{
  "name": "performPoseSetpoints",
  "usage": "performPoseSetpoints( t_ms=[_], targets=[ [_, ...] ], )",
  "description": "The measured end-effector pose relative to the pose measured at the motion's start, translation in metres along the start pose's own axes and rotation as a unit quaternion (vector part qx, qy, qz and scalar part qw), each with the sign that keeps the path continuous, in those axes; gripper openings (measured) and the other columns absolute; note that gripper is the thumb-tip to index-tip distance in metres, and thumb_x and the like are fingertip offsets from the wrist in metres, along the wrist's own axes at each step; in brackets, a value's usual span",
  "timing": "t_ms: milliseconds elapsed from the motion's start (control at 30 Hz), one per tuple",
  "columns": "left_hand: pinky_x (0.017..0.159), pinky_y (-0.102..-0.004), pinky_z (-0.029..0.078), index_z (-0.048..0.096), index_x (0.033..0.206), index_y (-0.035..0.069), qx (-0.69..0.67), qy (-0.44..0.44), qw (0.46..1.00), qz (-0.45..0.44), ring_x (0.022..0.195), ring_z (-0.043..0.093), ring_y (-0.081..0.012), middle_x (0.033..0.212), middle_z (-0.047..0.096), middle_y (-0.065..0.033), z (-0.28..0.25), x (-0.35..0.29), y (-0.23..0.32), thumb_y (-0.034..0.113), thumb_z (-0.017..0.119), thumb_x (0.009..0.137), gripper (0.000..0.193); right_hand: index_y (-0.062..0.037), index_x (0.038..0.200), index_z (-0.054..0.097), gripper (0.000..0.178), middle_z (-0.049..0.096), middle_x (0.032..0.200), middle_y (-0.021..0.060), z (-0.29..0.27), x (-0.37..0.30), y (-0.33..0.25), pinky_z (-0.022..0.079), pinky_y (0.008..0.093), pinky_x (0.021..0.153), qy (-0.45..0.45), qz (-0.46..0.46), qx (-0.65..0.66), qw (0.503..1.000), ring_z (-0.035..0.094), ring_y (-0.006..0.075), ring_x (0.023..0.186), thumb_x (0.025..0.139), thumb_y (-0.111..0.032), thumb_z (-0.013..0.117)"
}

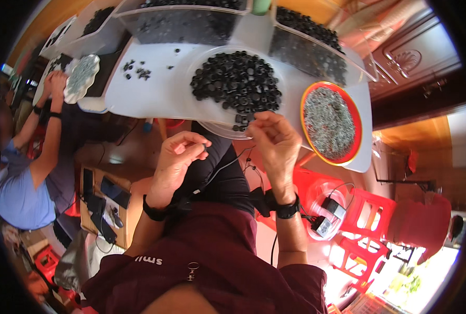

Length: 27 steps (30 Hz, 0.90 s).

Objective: Manually assembling small black plastic components by joining two parts.

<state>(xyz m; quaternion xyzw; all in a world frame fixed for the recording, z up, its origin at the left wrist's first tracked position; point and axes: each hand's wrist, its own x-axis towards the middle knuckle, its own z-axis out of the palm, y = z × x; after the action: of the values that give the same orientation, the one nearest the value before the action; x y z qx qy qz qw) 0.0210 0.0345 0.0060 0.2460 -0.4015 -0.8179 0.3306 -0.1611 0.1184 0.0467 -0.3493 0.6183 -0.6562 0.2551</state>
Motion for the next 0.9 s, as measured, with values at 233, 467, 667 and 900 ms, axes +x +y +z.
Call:
performPoseSetpoints(
  t_ms=[233, 467, 667, 900],
  targets=[
    [0.069, -0.0206, 0.049, 0.063, 0.095, -0.004, 0.107, 0.024, 0.993, 0.046, 0.075, 0.059, -0.0079, 0.084, 0.063, -0.0058, 0.01, -0.006, 0.004, -0.004, 0.064, 0.079, 0.015, -0.0021, 0.097, 0.062, 0.023, 0.062, 0.081, 0.0062, 0.046, -0.018, 0.001, 0.05, 0.0229, 0.058, -0.065, -0.073, -0.126, 0.987, 0.063, 0.0124, 0.069, 0.076, 0.007, 0.064],
    [0.062, -0.0207, 0.049, 0.063, 0.089, -0.002, 0.22, 0.057, 0.962, 0.149, 0.071, 0.06, -0.0072, 0.082, 0.063, -0.0044, 0.011, -0.005, -0.006, -0.005, 0.065, 0.079, 0.011, -0.0035, 0.097, 0.061, 0.024, 0.061, 0.085, 0.0099, 0.059, -0.023, 0.0, 0.05, 0.0289, 0.057, -0.069, -0.225, -0.264, 0.935, 0.063, 0.0217, 0.066, 0.075, 0.003, 0.065],
    [0.065, -0.0207, 0.048, 0.064, 0.088, -0.002, 0.066, 0.04, 0.994, 0.078, 0.069, 0.058, -0.0078, 0.081, 0.063, -0.0034, 0.006, -0.006, 0.009, 0.0, 0.065, 0.08, 0.008, -0.0005, 0.101, 0.061, 0.022, 0.06, 0.091, 0.0101, 0.06, -0.026, 0.002, 0.05, 0.026, 0.063, -0.073, -0.077, -0.087, 0.991, 0.063, 0.0166, 0.075, 0.079, -0.003, 0.066],
    [0.068, -0.0227, 0.049, 0.063, 0.096, 0.0, 0.014, 0.016, 0.999, 0.044, 0.078, 0.058, -0.0097, 0.089, 0.063, -0.005, -0.012, -0.007, 0.005, 0.002, 0.06, 0.084, 0.012, 0.0024, 0.09, 0.062, 0.012, 0.059, 0.095, 0.0075, 0.073, -0.023, 0.016, 0.049, 0.0267, 0.073, -0.138, 0.02, 0.087, 0.986, 0.059, 0.0138, 0.085, 0.086, -0.009, 0.06]
  ],
)
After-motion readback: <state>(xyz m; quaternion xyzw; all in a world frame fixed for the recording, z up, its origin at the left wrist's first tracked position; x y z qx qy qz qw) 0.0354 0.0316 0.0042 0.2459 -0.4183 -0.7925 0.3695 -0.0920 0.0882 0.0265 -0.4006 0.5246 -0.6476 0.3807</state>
